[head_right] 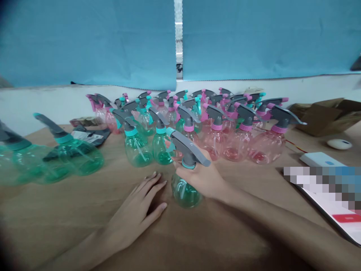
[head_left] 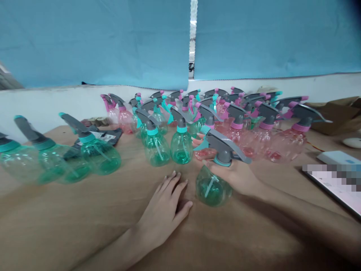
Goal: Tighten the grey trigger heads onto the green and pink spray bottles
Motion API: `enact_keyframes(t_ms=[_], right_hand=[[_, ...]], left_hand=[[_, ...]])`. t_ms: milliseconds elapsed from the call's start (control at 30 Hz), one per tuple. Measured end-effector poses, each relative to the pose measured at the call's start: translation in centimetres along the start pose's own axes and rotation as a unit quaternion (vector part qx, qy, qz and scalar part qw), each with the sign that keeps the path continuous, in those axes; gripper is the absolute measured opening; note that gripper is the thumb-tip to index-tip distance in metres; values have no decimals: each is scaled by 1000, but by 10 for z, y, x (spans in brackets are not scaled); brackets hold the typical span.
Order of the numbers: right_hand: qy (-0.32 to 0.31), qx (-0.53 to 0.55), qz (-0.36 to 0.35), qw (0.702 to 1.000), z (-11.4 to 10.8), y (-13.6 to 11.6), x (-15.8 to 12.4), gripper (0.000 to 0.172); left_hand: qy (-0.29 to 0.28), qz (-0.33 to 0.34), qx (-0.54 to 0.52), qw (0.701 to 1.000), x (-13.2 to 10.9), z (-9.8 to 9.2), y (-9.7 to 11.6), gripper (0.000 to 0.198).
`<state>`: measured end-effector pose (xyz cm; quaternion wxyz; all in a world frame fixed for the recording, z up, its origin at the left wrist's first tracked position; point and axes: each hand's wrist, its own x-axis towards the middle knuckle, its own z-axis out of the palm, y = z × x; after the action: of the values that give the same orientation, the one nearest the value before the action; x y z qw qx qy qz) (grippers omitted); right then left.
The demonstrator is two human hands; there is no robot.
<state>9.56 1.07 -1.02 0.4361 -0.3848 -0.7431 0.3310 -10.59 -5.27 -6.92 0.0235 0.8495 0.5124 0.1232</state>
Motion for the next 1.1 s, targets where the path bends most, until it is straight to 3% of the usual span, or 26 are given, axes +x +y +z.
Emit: enact_keyframes(t_ms=[167,400,567,767,967,1100], right_hand=[[-1,26,19,999,0,-1,0,21],[-33,116,56,991,6,-3,-2,48],[-33,64,19,997,20,-7,-3,33],[-27,15,-26,999,65,-33,0,45],[0,46,-85,995,124,-57,18,54],[-1,3,-96,995,148,-68,30,55]], left_hand=[[5,-3,-4,1000,0,-2,1,45],[15,-5,-46,999,0,-3,2,42],[31,-21,-116,993,-7,-10,3,54],[25,-74,-183,980,-33,-24,-5,73],[79,-172,-174,967,-66,-33,-39,75],[98,-193,-124,968,-80,-43,-65,70]])
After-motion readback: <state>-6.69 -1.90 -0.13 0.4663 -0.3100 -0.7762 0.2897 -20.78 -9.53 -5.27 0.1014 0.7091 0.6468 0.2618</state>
